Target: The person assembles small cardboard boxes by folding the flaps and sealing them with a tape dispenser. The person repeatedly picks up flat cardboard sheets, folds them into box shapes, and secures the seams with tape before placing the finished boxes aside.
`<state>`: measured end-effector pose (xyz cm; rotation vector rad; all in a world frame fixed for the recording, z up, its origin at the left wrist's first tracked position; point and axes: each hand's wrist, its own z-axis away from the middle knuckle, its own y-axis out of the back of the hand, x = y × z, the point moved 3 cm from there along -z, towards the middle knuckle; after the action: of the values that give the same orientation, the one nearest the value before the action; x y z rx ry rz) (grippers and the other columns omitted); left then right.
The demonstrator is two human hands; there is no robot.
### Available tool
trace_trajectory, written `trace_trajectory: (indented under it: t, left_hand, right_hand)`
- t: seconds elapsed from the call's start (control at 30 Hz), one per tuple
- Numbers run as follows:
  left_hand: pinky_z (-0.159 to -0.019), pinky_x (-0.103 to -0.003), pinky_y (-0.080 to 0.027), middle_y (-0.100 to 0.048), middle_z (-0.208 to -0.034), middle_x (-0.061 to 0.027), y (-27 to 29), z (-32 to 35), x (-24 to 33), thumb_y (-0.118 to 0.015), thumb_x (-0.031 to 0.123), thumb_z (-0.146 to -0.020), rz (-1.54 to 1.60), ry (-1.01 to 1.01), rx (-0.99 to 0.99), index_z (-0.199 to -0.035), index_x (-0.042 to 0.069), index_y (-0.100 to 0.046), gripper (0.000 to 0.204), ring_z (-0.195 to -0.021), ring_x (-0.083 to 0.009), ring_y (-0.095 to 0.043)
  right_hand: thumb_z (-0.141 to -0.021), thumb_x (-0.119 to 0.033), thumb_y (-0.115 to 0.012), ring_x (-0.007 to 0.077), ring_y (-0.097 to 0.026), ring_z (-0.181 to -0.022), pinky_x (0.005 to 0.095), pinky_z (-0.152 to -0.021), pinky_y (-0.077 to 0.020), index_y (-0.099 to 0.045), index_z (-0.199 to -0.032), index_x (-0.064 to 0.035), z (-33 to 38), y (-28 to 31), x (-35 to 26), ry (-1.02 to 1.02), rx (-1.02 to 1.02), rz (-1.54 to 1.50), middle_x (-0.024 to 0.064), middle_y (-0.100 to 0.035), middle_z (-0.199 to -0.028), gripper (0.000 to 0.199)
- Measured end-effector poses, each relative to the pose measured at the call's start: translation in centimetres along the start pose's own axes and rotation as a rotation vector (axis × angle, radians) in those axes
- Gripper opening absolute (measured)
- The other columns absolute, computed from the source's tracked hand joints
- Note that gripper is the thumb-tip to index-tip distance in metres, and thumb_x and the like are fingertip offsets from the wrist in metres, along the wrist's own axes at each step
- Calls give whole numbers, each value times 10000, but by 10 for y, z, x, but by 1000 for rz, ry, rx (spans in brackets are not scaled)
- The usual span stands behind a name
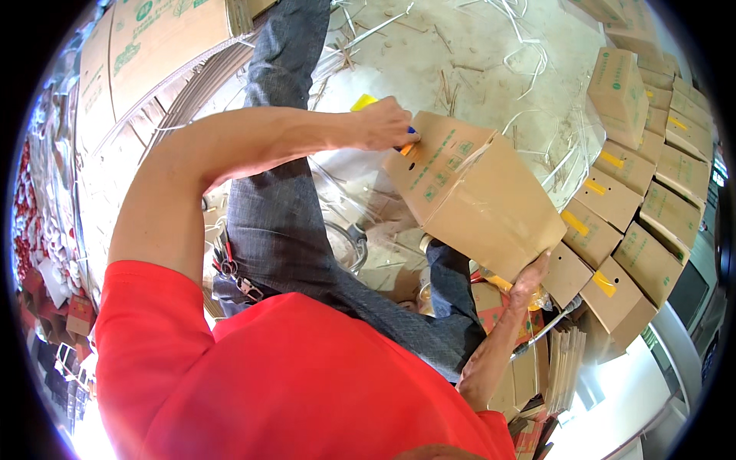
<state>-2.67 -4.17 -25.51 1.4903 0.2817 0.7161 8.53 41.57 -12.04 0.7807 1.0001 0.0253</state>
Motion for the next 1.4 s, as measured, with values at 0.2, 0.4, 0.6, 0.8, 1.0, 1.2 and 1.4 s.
trace_trajectory:
  t: [0.2,0.4,0.6,0.8,1.0,1.2,1.4]
  left_hand:
    - [-751,-496,-569,-789,-962,-64,26,-39,46,-688,220,-892,-254,47,-397,-1008,156,-819,186,-939,-248,-747]
    - [-724,-466,-570,-755,-938,-134,-37,-9,15,-687,324,-924,118,515,-253,-1080,143,-777,255,-908,-308,-749]
    - [-787,-414,-581,-728,-1061,-205,27,41,15,-747,361,-953,818,840,643,-1462,116,-570,592,-913,-297,-733]
    - [-996,-342,-534,-693,-1323,-178,34,9,48,-773,235,-944,1358,806,1114,-1527,56,-511,664,-1119,-217,-700]
    - [-938,-449,-557,-718,-1208,-225,-57,0,22,-757,351,-916,1164,1031,897,-1541,123,-499,714,-1055,-405,-705]
    - [-896,-483,-556,-720,-1087,-248,-51,7,4,-777,316,-895,940,1137,855,-1522,138,-521,700,-986,-435,-695]
    - [-1082,-354,-480,-627,-1421,-142,30,6,44,-743,194,-967,1422,899,1068,-1552,71,-485,651,-1257,-205,-612]
  right_hand:
    - [-1139,-408,-356,299,-597,-1244,377,-1072,-460,-541,-1411,116,-13,13,10,40,-72,112,210,-638,-1344,618]
    - [-1142,-395,-347,290,-624,-1208,380,-1039,-485,-564,-1381,100,-19,10,-1,134,-143,139,200,-654,-1315,591]
    - [-1143,-401,-333,276,-672,-1118,370,-989,-526,-534,-1414,86,5,-1,-21,-16,-38,-76,189,-672,-1281,593]
    - [-1143,-410,-329,266,-670,-1096,374,-941,-542,-534,-1408,86,5,-3,-20,30,22,32,186,-667,-1282,599]
    - [-1141,-428,-323,276,-649,-1138,384,-967,-524,-533,-1420,74,4,-3,-21,5,-72,16,184,-640,-1327,611]
    - [-1137,-450,-331,282,-655,-1134,390,-962,-531,-528,-1425,68,-16,16,10,19,2,56,187,-632,-1342,625]
    - [-1137,-454,-320,280,-659,-1126,404,-935,-549,-535,-1410,68,-9,14,3,-1,-23,36,192,-627,-1339,627]
